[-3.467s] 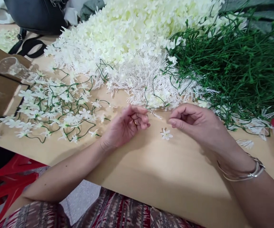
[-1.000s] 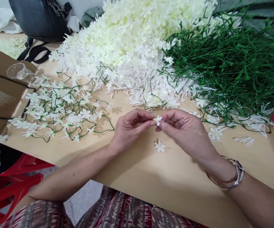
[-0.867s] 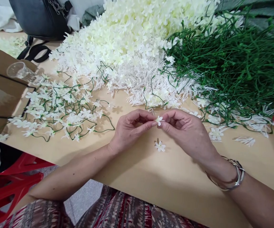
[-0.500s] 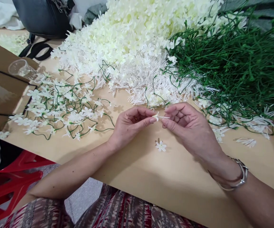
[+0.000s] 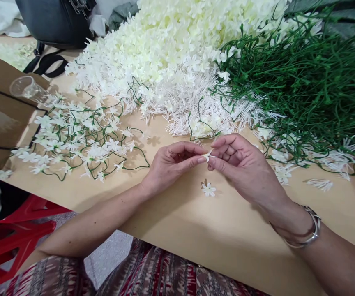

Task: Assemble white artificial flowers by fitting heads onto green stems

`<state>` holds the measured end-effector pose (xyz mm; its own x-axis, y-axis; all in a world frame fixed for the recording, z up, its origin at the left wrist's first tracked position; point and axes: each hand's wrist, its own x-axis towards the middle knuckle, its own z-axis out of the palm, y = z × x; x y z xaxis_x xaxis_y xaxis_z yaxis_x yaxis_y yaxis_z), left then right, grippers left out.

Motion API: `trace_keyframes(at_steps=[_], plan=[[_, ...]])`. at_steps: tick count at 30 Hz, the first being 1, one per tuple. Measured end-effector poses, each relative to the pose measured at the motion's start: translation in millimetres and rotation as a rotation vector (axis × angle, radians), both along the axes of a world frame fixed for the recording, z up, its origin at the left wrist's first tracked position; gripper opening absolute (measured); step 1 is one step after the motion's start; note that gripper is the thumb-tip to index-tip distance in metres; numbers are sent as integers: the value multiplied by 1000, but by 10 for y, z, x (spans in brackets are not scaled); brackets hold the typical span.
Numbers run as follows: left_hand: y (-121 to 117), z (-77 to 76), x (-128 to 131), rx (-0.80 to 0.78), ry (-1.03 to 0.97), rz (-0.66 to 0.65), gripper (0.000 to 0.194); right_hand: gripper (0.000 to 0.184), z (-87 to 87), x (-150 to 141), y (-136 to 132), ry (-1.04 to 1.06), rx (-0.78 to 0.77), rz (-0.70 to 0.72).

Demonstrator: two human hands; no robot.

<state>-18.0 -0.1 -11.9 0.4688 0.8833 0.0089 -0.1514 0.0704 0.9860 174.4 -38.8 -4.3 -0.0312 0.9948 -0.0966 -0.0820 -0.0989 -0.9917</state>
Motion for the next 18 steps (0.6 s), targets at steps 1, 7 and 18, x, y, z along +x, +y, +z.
trace_keyframes(at_steps=[1,7,18], plan=[[3,9,-4,1,4,-10,23,27,2,1,-2,-7,7,7],[26,45,-36,-81,55,-103,29,24,-8,-7,-49,-79,77,15],[6,21,-13,-90,2,-53,52,2,-10,16,-56,-175,168,45]])
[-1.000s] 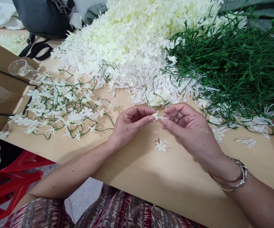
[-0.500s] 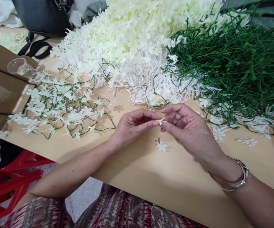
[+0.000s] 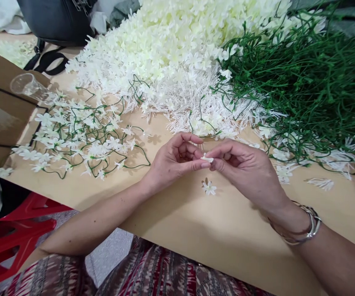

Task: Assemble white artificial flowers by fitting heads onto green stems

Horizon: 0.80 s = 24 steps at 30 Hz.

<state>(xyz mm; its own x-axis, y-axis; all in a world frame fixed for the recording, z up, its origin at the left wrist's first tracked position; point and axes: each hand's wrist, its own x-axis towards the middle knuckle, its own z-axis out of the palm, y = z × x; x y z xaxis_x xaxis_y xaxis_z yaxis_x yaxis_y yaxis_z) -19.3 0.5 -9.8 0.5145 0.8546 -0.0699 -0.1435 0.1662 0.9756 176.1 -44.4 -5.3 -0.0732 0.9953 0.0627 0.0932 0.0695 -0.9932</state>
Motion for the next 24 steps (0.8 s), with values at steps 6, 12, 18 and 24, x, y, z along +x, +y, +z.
trace_keyframes(at_steps=[6,12,18,24], plan=[[-7,43,-89,407,224,-3,27,9,6,90,95,-22,96,-136],[-18,32,-133,759,425,-392,19,11,14,190,160,-39,93,-159],[-94,-56,-68,928,566,-437,18,13,35,197,144,-96,98,-170],[-84,-53,-85,904,508,-424,16,14,6,256,170,-56,163,-330]])
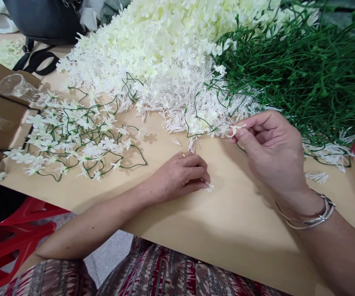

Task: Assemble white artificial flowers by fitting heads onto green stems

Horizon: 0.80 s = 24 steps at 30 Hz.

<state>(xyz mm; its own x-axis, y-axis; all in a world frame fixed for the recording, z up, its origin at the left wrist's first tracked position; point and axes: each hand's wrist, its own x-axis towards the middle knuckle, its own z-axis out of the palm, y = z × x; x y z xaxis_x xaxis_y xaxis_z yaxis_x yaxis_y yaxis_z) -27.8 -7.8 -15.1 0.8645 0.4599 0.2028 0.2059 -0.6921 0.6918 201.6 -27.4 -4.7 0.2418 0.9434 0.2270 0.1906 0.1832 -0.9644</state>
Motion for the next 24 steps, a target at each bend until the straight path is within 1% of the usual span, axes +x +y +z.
trace_keyframes(at_steps=[3,5,7,9,11,14,17,20,24], plan=[[13,-17,8,-44,-67,32,19,11,-25,49,22,26,14,-82],[34,-39,25,-9,-117,103,23,11,-54,71,41,50,25,-100],[76,-53,52,119,-113,233,22,12,-95,85,64,65,66,-110],[144,-44,92,290,-38,358,22,14,-140,93,87,68,100,-105],[234,-13,152,417,58,434,21,15,-173,93,105,63,106,-101],[389,40,277,482,130,478,20,17,-183,82,116,55,96,-107],[510,41,399,529,121,507,11,16,-158,67,117,42,84,-103],[558,-10,453,590,107,541,10,17,-138,65,128,47,68,-97],[558,-53,411,614,99,558,13,16,-152,78,153,32,70,-96]])
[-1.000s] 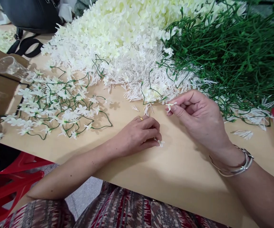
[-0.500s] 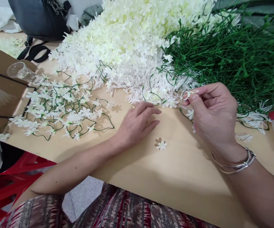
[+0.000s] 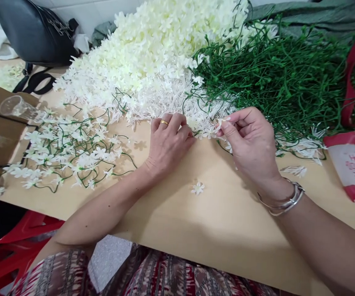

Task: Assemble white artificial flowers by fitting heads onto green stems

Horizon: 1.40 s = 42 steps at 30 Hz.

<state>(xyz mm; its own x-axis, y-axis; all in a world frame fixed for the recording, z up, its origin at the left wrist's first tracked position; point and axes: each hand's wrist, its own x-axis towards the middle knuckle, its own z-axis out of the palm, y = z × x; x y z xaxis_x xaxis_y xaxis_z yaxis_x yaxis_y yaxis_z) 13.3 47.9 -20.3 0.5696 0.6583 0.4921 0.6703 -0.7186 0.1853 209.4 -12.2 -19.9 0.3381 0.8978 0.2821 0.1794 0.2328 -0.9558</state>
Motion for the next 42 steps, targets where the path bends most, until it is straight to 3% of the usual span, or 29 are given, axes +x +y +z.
trace_keyframes(at_steps=[8,15,22,24,26,29,32,35,42], plan=[[11,98,-97,110,-8,-51,13,18,-46,-8,0,32,16,9],[11,3,-31,163,103,-64,12,15,-34,-16,-8,49,-12,38],[6,187,-93,142,-279,-173,12,15,3,-39,-7,111,-21,54],[-33,237,-84,67,-397,-209,15,14,29,-37,-25,111,-50,107],[-80,254,-54,-114,-543,-261,20,13,59,-20,-50,120,-58,146],[-139,237,2,-578,-765,-342,25,11,105,35,-80,117,-45,171],[-158,212,37,-954,-819,-379,32,14,154,80,-82,73,-78,235],[-152,197,44,-1061,-814,-365,37,19,197,77,-66,22,-142,323],[-130,166,16,-1056,-778,-347,40,20,177,78,-47,63,-211,358]])
